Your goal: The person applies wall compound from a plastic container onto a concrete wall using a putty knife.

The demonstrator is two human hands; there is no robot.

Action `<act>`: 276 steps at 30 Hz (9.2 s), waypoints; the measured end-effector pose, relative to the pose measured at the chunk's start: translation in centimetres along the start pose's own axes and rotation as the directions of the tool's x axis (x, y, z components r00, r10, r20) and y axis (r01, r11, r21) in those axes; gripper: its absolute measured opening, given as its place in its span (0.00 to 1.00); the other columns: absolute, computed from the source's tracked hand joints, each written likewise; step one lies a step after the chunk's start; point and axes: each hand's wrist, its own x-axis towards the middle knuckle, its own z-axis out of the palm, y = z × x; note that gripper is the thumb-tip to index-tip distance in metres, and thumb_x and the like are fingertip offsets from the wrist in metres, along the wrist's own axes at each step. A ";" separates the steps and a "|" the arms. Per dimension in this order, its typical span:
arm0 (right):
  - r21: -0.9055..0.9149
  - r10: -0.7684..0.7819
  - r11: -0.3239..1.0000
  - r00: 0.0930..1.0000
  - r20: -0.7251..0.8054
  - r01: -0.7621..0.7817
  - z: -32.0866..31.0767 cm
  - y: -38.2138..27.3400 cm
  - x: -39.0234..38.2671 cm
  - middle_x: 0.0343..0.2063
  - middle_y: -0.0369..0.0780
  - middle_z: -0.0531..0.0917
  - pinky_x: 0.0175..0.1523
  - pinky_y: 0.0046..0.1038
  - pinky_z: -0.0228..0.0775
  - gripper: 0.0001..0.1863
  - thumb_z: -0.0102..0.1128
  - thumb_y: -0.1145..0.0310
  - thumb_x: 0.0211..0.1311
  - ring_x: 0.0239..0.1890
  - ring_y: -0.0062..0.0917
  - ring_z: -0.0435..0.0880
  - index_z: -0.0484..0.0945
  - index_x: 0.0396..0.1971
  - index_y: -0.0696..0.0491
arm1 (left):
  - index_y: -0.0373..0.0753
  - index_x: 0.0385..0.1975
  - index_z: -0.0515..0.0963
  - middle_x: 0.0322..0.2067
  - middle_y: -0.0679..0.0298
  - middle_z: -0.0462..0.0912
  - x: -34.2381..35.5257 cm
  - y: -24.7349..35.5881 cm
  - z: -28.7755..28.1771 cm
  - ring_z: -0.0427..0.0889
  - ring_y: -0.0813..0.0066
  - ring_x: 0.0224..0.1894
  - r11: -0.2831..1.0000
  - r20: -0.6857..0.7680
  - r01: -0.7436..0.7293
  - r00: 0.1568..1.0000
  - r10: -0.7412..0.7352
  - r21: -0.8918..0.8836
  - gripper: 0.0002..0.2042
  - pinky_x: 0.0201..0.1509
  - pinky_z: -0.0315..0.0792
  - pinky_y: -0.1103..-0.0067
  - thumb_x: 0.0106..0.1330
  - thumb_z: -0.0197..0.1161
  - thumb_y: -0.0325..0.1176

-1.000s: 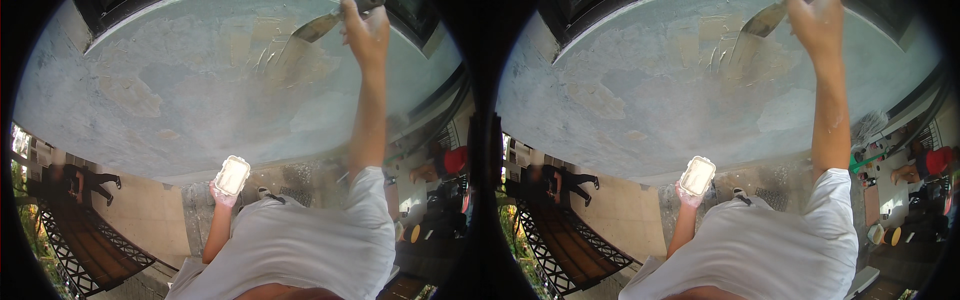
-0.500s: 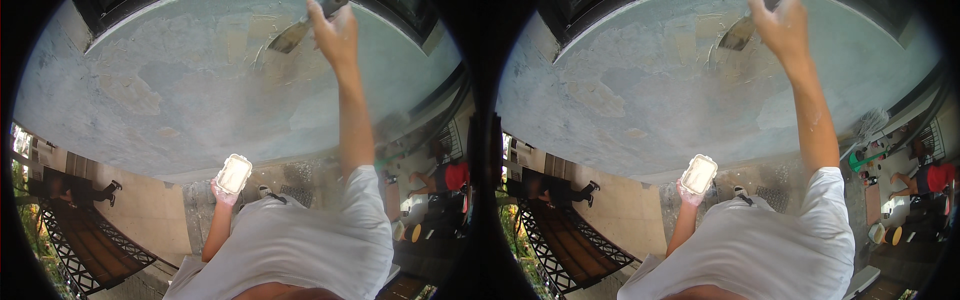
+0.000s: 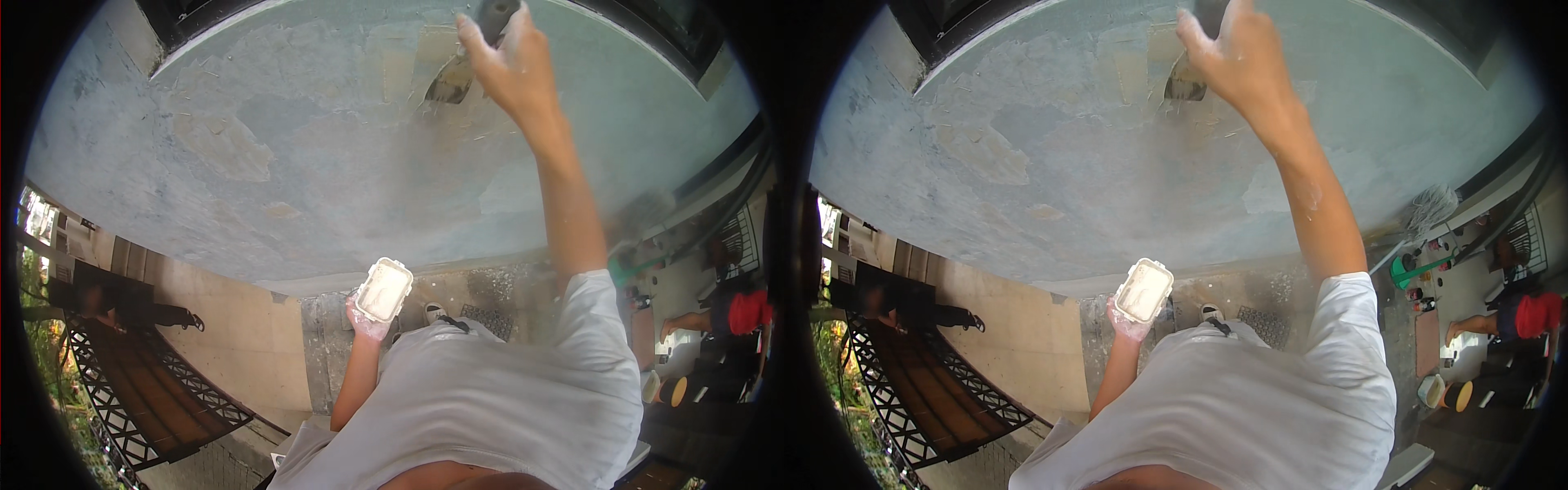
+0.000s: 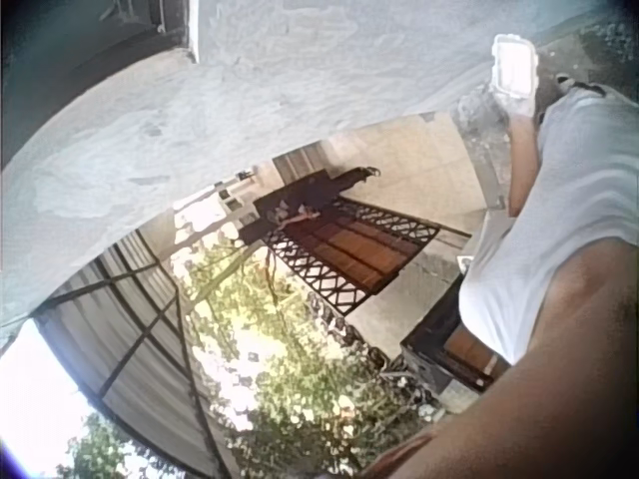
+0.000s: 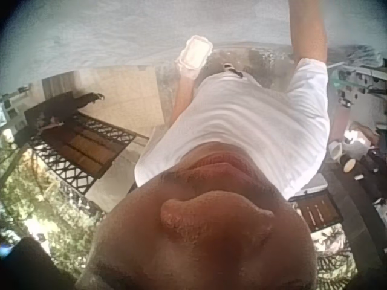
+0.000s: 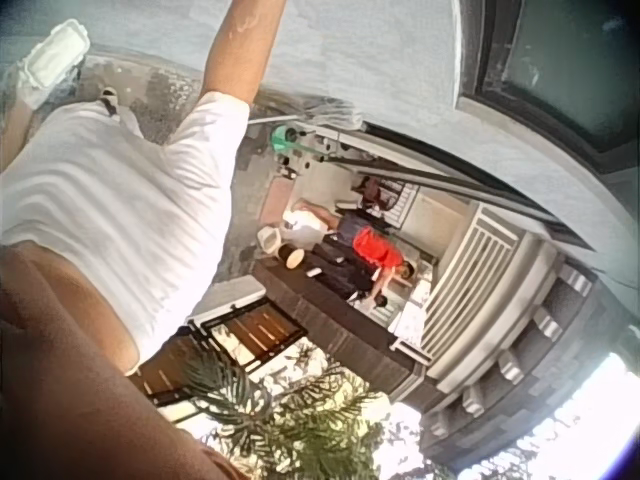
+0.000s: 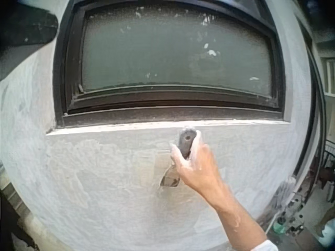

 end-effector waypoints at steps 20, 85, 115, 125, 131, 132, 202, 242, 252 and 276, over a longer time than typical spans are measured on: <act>0.092 0.042 0.995 0.987 -0.158 -0.028 -4.4 -0.8 3.4 0.18 0.39 0.77 0.21 0.30 0.69 0.12 0.63 0.65 0.64 0.16 0.25 0.76 0.71 0.34 0.57 | 0.36 0.67 0.64 0.66 0.46 0.65 0.2 -0.3 1.4 0.67 0.41 0.66 0.999 -0.028 -0.018 0.999 0.017 -0.049 0.42 0.66 0.66 0.47 0.52 0.63 0.51; 0.551 0.552 0.756 0.796 -0.247 -0.353 -2.4 4.9 -5.4 0.18 0.35 0.75 0.12 0.15 0.57 0.16 0.61 0.60 0.68 0.12 0.12 0.69 0.67 0.35 0.56 | 0.38 0.69 0.62 0.66 0.46 0.66 1.8 -0.8 2.2 0.68 0.41 0.65 0.996 -0.111 0.065 0.991 -0.071 -0.057 0.39 0.63 0.68 0.45 0.59 0.49 0.56; 0.592 0.595 0.727 0.749 -0.290 -0.349 -4.8 2.3 -4.6 0.20 0.36 0.77 0.13 0.17 0.58 0.15 0.63 0.62 0.67 0.12 0.12 0.69 0.68 0.36 0.56 | 0.35 0.69 0.61 0.67 0.45 0.64 1.6 -0.8 1.9 0.68 0.39 0.65 0.998 0.001 0.022 1.000 -0.022 -0.051 0.42 0.60 0.73 0.46 0.55 0.58 0.53; 0.560 0.554 0.756 0.786 -0.274 -0.338 -4.4 4.2 -5.0 0.20 0.37 0.77 0.12 0.16 0.58 0.17 0.62 0.60 0.67 0.12 0.13 0.70 0.66 0.36 0.56 | 0.36 0.69 0.60 0.67 0.45 0.63 1.7 -0.6 2.8 0.66 0.39 0.66 0.998 -0.049 0.036 0.998 -0.039 -0.054 0.41 0.60 0.73 0.47 0.57 0.54 0.53; 0.671 0.602 0.674 0.756 -0.256 -0.309 -6.0 3.0 -8.1 0.22 0.41 0.78 0.13 0.18 0.64 0.14 0.62 0.65 0.65 0.14 0.16 0.73 0.66 0.38 0.55 | 0.37 0.70 0.60 0.68 0.46 0.63 1.5 -0.4 1.4 0.67 0.39 0.66 0.996 0.015 0.065 0.998 -0.064 -0.067 0.41 0.59 0.72 0.46 0.58 0.52 0.55; 0.717 0.538 0.642 0.826 -0.167 -0.273 -5.7 2.8 -9.4 0.24 0.43 0.79 0.16 0.20 0.69 0.14 0.61 0.66 0.65 0.17 0.19 0.77 0.66 0.40 0.55 | 0.37 0.70 0.59 0.68 0.46 0.63 1.4 -0.3 1.1 0.67 0.39 0.66 0.996 0.024 0.067 0.998 -0.066 -0.050 0.40 0.59 0.72 0.46 0.58 0.52 0.55; -0.286 0.372 0.901 0.920 0.124 -0.326 4.2 3.9 -20.4 0.40 0.56 0.70 0.42 0.50 0.70 0.32 0.52 0.70 0.70 0.38 0.56 0.77 0.53 0.70 0.54 | 0.35 0.67 0.65 0.66 0.46 0.67 -2.6 4.5 -1.6 0.69 0.40 0.65 0.992 0.008 0.129 0.992 -0.129 0.012 0.38 0.64 0.68 0.46 0.59 0.50 0.55; -0.285 0.495 0.856 0.844 0.207 -0.432 8.2 3.6 -28.0 0.37 0.56 0.70 0.40 0.47 0.71 0.36 0.52 0.76 0.66 0.36 0.55 0.77 0.53 0.72 0.47 | 0.36 0.68 0.63 0.66 0.46 0.66 -3.0 3.3 -2.1 0.68 0.41 0.66 0.988 0.008 0.143 0.990 -0.143 0.053 0.42 0.64 0.68 0.46 0.56 0.55 0.57; -0.143 0.332 0.936 0.942 0.054 -0.322 5.2 -1.5 -20.3 0.37 0.54 0.70 0.38 0.44 0.70 0.38 0.52 0.77 0.67 0.33 0.54 0.75 0.50 0.74 0.45 | 0.36 0.67 0.65 0.66 0.47 0.66 -2.4 3.4 -2.4 0.68 0.40 0.65 0.988 0.050 0.152 0.987 -0.152 0.000 0.40 0.63 0.68 0.46 0.56 0.54 0.55; -0.352 0.473 0.871 0.775 0.418 -0.342 8.5 3.9 -34.4 0.40 0.58 0.69 0.44 0.50 0.70 0.38 0.48 0.79 0.63 0.39 0.58 0.76 0.49 0.73 0.48 | 0.36 0.69 0.62 0.67 0.47 0.65 -3.2 3.8 -2.6 0.68 0.41 0.66 0.988 -0.007 0.145 0.989 -0.145 0.050 0.40 0.62 0.70 0.46 0.58 0.51 0.56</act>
